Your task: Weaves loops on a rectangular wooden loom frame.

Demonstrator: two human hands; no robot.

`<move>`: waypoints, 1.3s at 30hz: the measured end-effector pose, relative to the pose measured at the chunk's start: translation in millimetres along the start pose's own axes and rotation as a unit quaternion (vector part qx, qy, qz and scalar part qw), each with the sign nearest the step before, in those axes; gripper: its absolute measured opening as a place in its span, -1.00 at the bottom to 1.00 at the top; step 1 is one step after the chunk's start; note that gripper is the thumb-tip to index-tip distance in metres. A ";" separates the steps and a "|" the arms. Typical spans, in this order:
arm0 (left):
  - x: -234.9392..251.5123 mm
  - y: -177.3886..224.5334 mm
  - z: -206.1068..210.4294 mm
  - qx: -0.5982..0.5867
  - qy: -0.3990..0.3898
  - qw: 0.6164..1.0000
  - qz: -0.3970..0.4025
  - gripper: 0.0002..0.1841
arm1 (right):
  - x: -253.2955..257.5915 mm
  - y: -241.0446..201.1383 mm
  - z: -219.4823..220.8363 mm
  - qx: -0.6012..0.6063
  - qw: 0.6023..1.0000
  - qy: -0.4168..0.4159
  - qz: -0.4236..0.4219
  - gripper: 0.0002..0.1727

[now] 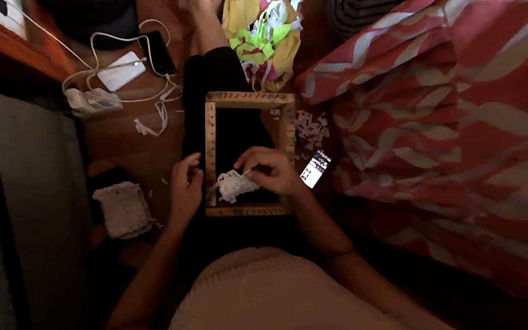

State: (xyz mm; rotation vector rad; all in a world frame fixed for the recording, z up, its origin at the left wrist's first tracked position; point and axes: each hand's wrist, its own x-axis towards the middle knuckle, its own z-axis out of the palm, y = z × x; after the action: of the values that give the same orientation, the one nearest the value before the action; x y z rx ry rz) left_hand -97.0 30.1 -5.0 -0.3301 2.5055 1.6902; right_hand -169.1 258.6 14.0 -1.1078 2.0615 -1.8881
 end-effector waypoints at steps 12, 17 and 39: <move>25.9 35.1 -5.3 0.038 -0.165 0.958 0.231 -0.85 | -5.8 -18.1 8.9 -0.079 0.993 0.035 0.078 -0.90; 17.0 34.2 -2.0 0.021 -0.140 0.958 0.248 -0.85 | -5.4 -22.4 13.9 -0.059 0.988 0.031 0.143 -0.90; -6.8 22.5 29.4 -0.063 0.000 0.952 0.300 -0.90 | -9.8 -42.4 28.8 -0.035 0.953 0.109 0.279 -0.90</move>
State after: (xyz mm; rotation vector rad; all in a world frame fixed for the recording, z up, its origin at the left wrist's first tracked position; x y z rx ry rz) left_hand -96.7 66.3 5.5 0.4801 2.6693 2.0368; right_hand -128.4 243.5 43.0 -0.2694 2.2510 -1.7068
